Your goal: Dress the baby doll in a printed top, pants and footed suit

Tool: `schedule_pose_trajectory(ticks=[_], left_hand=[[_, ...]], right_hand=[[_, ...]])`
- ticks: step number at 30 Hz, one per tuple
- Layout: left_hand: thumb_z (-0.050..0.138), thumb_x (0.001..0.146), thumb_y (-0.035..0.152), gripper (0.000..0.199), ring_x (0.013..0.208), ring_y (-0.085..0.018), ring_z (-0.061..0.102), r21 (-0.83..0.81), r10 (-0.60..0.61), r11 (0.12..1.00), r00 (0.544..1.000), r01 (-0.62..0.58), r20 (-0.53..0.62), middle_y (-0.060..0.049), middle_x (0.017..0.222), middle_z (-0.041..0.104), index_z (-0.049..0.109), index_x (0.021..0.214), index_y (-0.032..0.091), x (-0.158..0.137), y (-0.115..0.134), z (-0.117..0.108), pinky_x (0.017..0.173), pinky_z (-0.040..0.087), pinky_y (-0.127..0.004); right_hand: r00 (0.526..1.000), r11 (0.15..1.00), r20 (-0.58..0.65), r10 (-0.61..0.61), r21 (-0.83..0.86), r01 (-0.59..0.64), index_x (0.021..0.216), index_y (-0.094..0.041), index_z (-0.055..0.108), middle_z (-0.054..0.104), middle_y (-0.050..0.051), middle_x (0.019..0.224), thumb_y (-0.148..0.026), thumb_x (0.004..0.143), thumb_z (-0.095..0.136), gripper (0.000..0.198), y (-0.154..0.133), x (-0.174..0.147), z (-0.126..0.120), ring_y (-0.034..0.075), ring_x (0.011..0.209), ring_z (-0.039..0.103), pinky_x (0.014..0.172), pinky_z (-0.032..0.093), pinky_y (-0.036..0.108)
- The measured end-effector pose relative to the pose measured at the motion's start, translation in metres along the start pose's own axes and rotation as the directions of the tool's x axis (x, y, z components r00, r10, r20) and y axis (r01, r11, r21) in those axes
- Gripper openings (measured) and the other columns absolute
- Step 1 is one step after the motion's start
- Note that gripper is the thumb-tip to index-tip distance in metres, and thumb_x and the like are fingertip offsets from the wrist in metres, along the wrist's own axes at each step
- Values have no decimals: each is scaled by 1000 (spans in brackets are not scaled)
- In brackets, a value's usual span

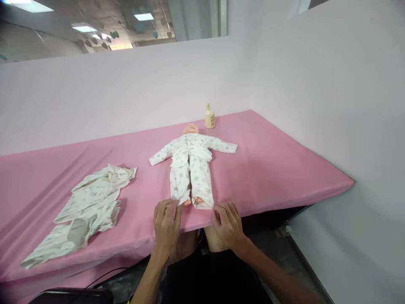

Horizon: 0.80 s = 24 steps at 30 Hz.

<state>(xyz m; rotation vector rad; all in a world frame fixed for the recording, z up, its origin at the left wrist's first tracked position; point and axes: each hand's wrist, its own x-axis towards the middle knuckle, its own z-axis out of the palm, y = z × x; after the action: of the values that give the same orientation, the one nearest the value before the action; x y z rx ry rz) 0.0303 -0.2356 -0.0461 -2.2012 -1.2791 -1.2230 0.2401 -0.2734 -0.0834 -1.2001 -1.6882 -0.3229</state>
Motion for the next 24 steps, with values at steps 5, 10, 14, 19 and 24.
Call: schedule_pose_trajectory(ticks=[5,10,14,19,24], left_hand=[[64,87,7,23,98,-24,55,-9,26,1000,1000,-26,12,-13,103,60,60,108,14,-16,0,-1,84,48,-40],[63,88,7,19,95,-23,55,-60,-21,998,998,17,-66,-11,97,60,57,104,15,-6,4,1,83,48,-39],[62,88,7,19,94,-23,55,-123,-48,992,995,37,-85,-10,95,61,56,104,15,10,18,4,84,48,-39],[63,87,6,19,88,-21,55,-151,39,988,999,-39,-6,-8,91,63,55,101,16,5,29,5,81,47,-37],[64,87,7,17,88,-21,55,-93,14,996,997,-6,80,-8,94,63,57,99,17,-15,15,-9,81,45,-37]], right_hand=[[1000,998,-6,27,-49,-28,106,-18,56,64,8,93,-9,87,66,23,-3,-6,-1,22,88,58,79,50,39],[997,986,73,12,-164,0,124,-16,51,62,13,107,-15,91,61,35,-7,22,12,26,98,58,84,52,44],[988,980,148,33,-197,-3,123,-15,52,61,14,107,-16,93,58,30,-6,40,19,26,96,57,84,53,43],[999,997,9,-45,-58,46,114,-16,56,63,12,100,-11,93,59,22,-5,46,17,21,91,58,80,53,37],[999,999,3,-43,10,43,110,-15,59,64,12,98,-5,92,56,20,1,31,5,21,91,59,80,52,36]])
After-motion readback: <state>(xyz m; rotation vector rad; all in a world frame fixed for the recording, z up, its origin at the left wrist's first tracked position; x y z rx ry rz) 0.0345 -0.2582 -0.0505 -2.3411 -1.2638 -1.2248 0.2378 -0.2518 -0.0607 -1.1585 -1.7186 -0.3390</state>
